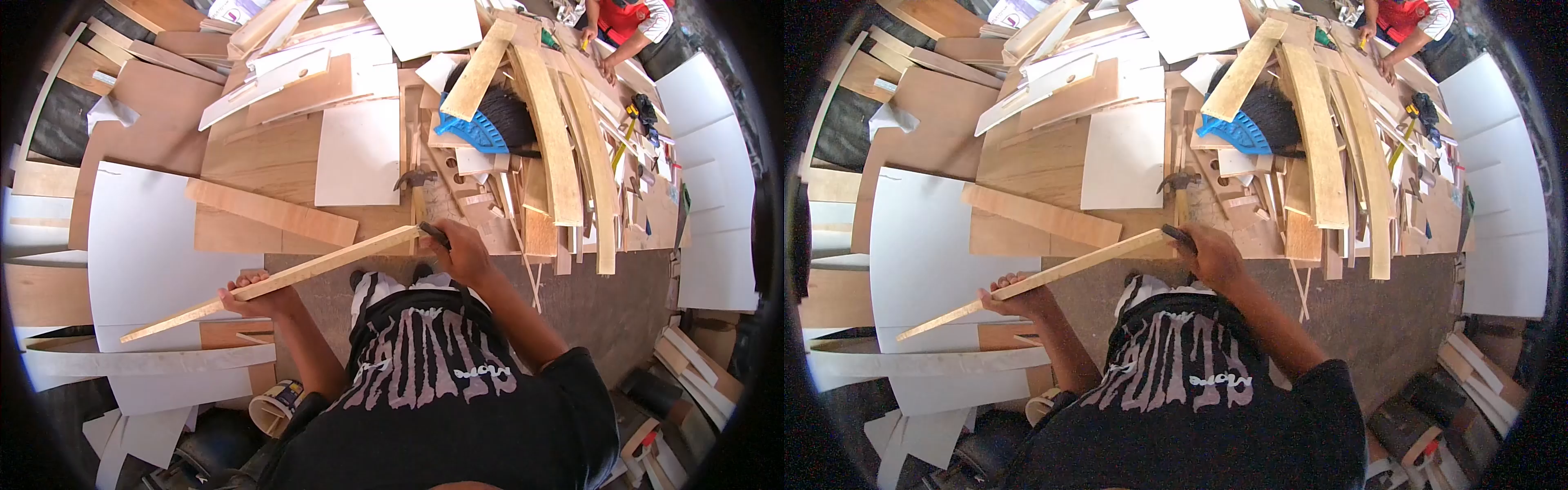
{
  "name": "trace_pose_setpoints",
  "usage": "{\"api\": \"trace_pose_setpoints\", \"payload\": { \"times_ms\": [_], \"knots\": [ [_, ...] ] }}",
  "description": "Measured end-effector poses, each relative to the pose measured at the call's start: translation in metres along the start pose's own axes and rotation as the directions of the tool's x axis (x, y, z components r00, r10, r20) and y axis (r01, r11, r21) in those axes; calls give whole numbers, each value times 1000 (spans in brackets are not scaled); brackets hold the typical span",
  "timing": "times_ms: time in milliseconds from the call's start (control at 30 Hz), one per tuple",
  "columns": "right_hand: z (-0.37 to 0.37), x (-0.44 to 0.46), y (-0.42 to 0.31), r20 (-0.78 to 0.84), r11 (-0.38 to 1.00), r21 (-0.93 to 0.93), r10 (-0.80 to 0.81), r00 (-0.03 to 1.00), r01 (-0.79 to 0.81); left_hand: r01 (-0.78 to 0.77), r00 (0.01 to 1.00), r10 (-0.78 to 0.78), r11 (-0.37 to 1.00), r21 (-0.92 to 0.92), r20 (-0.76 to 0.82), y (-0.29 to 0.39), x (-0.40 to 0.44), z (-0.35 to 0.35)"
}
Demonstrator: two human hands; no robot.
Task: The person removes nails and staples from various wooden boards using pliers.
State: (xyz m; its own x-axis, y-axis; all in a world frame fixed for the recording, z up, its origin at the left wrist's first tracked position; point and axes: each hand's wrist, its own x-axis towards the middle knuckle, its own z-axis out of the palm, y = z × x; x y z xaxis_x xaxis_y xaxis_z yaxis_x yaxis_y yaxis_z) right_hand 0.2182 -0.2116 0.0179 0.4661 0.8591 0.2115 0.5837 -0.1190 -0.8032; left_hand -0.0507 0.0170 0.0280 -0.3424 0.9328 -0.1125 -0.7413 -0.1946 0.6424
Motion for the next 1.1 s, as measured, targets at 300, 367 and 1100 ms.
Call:
{"api": "trace_pose_setpoints", "payload": {
  "times_ms": [300, 367, 1100],
  "knots": [
    [-14, -4, -1, -1, 995, -104, -5, 1000, 5, -66, 996, 67, 998, -21, 53, 5, -11, 5],
    [-13, -7, -4, 6, 997, -60, 51, 999, -50, -72, 997, 73, 997, -28, 30, 7, -18, 11],
    [-10, -19, -49, -7, 862, -236, 460, 888, -449, -146, 989, 147, 988, 59, -12, 9, -32, 28]
  ]
}}
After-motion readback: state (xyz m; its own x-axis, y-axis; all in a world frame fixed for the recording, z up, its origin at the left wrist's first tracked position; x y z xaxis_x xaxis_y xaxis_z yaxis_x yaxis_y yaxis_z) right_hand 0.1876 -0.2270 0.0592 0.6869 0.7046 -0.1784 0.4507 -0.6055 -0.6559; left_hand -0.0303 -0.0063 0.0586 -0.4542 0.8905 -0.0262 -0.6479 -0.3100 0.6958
